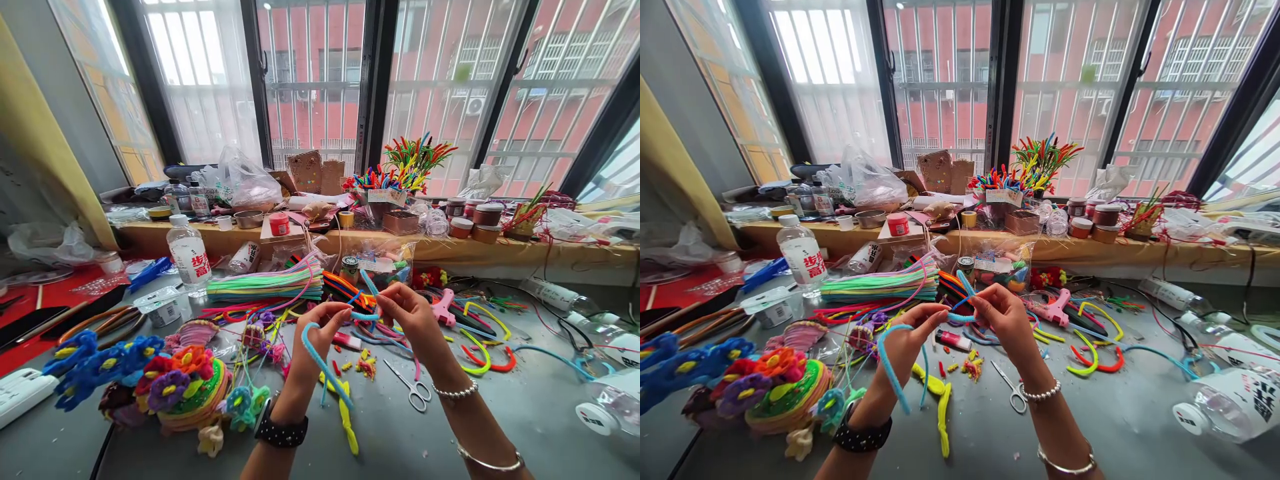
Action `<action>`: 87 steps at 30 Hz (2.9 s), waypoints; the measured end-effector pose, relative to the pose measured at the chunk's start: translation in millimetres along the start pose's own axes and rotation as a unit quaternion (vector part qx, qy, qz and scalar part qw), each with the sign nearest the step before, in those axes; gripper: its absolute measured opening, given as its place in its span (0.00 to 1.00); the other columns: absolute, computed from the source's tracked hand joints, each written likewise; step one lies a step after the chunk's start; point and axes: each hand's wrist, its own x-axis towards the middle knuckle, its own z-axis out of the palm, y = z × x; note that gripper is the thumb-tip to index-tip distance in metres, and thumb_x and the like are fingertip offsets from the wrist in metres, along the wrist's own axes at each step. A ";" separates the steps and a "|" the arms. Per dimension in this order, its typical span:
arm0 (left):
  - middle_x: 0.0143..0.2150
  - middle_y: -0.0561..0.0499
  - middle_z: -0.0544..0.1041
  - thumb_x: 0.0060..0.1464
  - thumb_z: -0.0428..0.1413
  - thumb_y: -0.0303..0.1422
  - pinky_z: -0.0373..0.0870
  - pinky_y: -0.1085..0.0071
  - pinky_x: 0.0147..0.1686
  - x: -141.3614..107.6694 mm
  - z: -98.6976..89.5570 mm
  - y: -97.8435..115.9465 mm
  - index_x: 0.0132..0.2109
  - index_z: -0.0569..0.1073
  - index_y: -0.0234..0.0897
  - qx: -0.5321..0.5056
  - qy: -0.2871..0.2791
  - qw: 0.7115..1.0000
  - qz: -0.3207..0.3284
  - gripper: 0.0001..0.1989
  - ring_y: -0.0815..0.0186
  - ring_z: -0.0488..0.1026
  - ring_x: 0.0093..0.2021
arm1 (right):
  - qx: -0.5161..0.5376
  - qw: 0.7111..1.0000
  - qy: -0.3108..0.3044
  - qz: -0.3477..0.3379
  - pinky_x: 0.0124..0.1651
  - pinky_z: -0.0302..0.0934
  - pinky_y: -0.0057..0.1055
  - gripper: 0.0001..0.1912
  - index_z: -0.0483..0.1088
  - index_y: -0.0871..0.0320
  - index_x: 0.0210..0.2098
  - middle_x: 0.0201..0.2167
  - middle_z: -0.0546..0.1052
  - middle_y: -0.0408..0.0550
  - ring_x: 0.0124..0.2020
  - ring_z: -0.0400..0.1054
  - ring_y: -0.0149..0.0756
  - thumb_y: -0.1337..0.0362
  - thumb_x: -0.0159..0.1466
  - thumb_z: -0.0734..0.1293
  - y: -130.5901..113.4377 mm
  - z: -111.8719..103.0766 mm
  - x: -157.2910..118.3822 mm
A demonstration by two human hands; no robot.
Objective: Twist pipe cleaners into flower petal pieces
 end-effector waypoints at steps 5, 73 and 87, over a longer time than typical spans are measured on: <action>0.26 0.50 0.75 0.42 0.57 0.37 0.64 0.76 0.26 -1.7 2.9 1.5 0.30 0.73 0.34 0.025 -0.013 0.999 0.023 0.10 0.68 0.69 0.27 | -0.119 0.991 -0.064 -0.017 0.21 0.52 0.23 0.10 0.65 0.60 0.26 0.16 0.64 0.38 0.18 0.57 0.25 0.58 0.53 0.64 -5.3 -9.7 -0.7; 0.26 0.51 0.76 0.41 0.57 0.34 0.65 0.76 0.27 -6.0 -0.1 12.1 0.29 0.74 0.34 0.024 -0.018 0.999 0.020 0.08 0.67 0.71 0.27 | -0.055 0.998 0.009 -0.034 0.24 0.61 0.24 0.07 0.71 0.61 0.26 0.17 0.72 0.42 0.19 0.65 0.28 0.62 0.50 0.67 -8.0 -8.4 -0.6; 0.31 0.51 0.71 0.47 0.53 0.34 0.61 0.77 0.22 -9.3 2.2 14.8 0.34 0.73 0.34 0.196 0.017 0.970 0.143 0.09 0.76 0.58 0.18 | -0.218 0.974 0.032 -0.051 0.22 0.60 0.25 0.12 0.70 0.61 0.26 0.16 0.70 0.43 0.18 0.64 0.30 0.57 0.53 0.64 -10.8 -11.9 -1.3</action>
